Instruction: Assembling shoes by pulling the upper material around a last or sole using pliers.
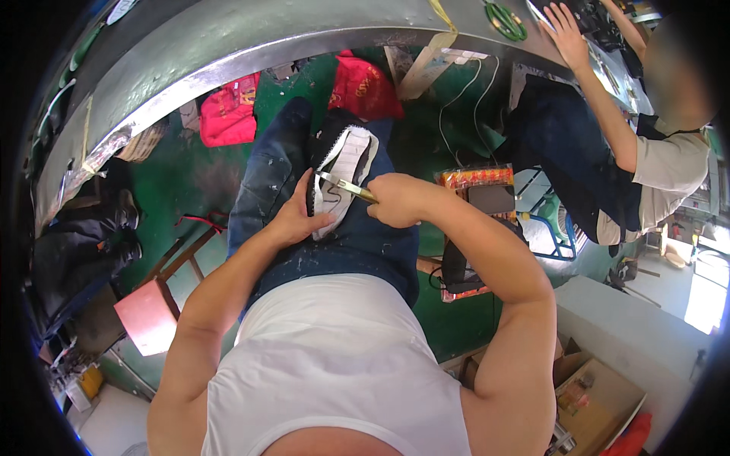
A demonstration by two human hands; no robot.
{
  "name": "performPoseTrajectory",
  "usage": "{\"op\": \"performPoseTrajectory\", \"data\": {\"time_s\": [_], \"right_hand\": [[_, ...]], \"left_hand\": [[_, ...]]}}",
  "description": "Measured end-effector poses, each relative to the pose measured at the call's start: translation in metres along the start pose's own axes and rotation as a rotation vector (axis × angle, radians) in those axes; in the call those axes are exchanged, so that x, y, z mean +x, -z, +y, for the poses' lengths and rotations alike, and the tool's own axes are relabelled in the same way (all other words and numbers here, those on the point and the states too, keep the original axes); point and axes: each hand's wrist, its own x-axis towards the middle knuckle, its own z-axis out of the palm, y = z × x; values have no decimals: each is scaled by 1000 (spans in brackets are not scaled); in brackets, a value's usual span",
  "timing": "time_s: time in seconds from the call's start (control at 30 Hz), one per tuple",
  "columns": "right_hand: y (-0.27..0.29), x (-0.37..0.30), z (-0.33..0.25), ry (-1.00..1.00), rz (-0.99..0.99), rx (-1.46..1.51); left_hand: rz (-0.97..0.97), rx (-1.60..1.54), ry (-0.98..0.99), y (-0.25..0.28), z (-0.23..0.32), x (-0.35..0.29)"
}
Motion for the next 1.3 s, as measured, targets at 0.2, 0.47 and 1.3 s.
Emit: {"op": "performPoseTrajectory", "data": {"time_s": [0.2, 0.47, 1.3], "right_hand": [[29, -6, -18, -31, -162, -135], [1, 24, -14, -10, -86, -29], [-80, 32, 36, -8, 596, 163]], "left_hand": [[-18, 206, 128, -2, 28, -5], [125, -1127, 284, -2, 6, 20], [408, 517, -334, -7, -4, 32]]}}
